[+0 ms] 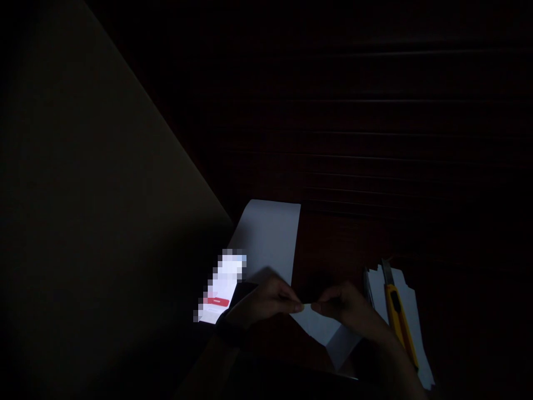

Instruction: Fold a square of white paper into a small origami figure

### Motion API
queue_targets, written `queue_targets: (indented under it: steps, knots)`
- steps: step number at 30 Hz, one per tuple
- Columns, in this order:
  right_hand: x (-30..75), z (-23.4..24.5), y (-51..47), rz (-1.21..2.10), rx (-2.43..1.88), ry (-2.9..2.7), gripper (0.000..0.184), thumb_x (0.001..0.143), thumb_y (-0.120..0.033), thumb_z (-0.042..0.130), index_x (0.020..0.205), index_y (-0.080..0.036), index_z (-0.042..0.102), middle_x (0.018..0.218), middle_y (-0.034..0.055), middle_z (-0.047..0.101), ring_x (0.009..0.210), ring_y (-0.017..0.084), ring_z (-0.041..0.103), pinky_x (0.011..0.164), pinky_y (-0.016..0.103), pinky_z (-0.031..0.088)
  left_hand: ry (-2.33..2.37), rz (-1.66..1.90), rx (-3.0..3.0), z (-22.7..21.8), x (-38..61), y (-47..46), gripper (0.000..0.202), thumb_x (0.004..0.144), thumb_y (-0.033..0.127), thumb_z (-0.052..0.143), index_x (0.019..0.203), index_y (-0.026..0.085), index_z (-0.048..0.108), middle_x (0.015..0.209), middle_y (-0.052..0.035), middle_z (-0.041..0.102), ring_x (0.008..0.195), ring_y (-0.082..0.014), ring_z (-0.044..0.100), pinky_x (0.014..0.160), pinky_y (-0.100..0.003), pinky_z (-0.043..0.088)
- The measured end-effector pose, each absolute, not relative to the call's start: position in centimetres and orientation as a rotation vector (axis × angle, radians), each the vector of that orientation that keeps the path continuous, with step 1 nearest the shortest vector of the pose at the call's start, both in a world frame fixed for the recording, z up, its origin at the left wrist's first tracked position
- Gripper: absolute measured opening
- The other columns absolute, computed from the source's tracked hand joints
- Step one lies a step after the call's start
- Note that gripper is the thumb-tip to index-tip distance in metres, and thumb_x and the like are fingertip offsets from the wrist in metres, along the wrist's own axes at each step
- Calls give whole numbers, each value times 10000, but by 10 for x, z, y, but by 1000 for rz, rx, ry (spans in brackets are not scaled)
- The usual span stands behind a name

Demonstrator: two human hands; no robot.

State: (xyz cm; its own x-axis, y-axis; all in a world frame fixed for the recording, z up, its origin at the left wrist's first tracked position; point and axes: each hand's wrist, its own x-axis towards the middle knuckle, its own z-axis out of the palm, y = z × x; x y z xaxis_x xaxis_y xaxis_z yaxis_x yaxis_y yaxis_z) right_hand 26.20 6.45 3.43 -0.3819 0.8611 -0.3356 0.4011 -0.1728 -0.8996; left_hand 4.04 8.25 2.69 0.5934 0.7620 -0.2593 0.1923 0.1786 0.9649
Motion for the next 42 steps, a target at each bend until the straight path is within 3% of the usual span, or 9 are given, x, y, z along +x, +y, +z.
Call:
queue_targets:
  steps: [15, 21, 26, 30, 33, 39, 42]
  knots:
    - [282, 43, 64, 1713, -1388, -1637, 272, 691, -393, 665, 556, -157, 658, 466, -43, 432, 464, 88, 326, 455, 243, 237, 820, 334, 1340, 70, 22, 86, 181, 705, 321, 638, 783, 192, 740, 784, -65, 722, 743, -205, 650, 671, -266, 449]
    - [302, 40, 63, 1561, -1520, -1526, 237, 650, -381, 702, 537, -176, 666, 459, -35, 441, 466, 94, 342, 448, 243, 255, 837, 373, 1302, 79, 11, 92, 185, 727, 296, 621, 826, 190, 735, 847, -81, 718, 808, -214, 650, 735, -295, 466]
    - [288, 42, 65, 1595, -1467, -1535, 255, 661, -381, 692, 519, -173, 651, 457, -41, 440, 468, 91, 342, 454, 240, 255, 872, 603, 1239, 66, 30, 87, 241, 758, 341, 593, 913, 205, 716, 925, -79, 702, 838, -204, 630, 734, -285, 450]
    - [268, 44, 65, 1636, -1420, -1561, 238, 693, -372, 672, 565, -171, 672, 475, -40, 465, 481, 94, 361, 473, 240, 273, 836, 532, 1321, 42, 49, 82, 235, 715, 370, 636, 805, 176, 733, 755, -63, 698, 656, -172, 596, 590, -249, 411]
    - [266, 44, 63, 1638, -1415, -1588, 200, 696, -357, 668, 619, -177, 705, 507, -26, 524, 507, 108, 417, 493, 243, 313, 879, 498, 1366, 33, 48, 82, 223, 705, 370, 641, 718, 165, 726, 662, -42, 665, 574, -142, 544, 529, -230, 361]
    - [287, 41, 58, 1683, -1455, -1567, 195, 680, -371, 676, 654, -185, 729, 558, 8, 622, 535, 153, 533, 493, 255, 392, 869, 472, 1376, 38, 35, 88, 233, 701, 375, 642, 732, 159, 723, 652, -35, 658, 565, -133, 534, 523, -219, 358]
    - [296, 41, 59, 1663, -1433, -1544, 200, 668, -381, 687, 687, -189, 737, 644, 36, 680, 623, 206, 606, 573, 293, 461, 882, 465, 1410, 38, 30, 91, 244, 716, 381, 626, 743, 160, 724, 670, -39, 670, 580, -141, 550, 529, -219, 367]
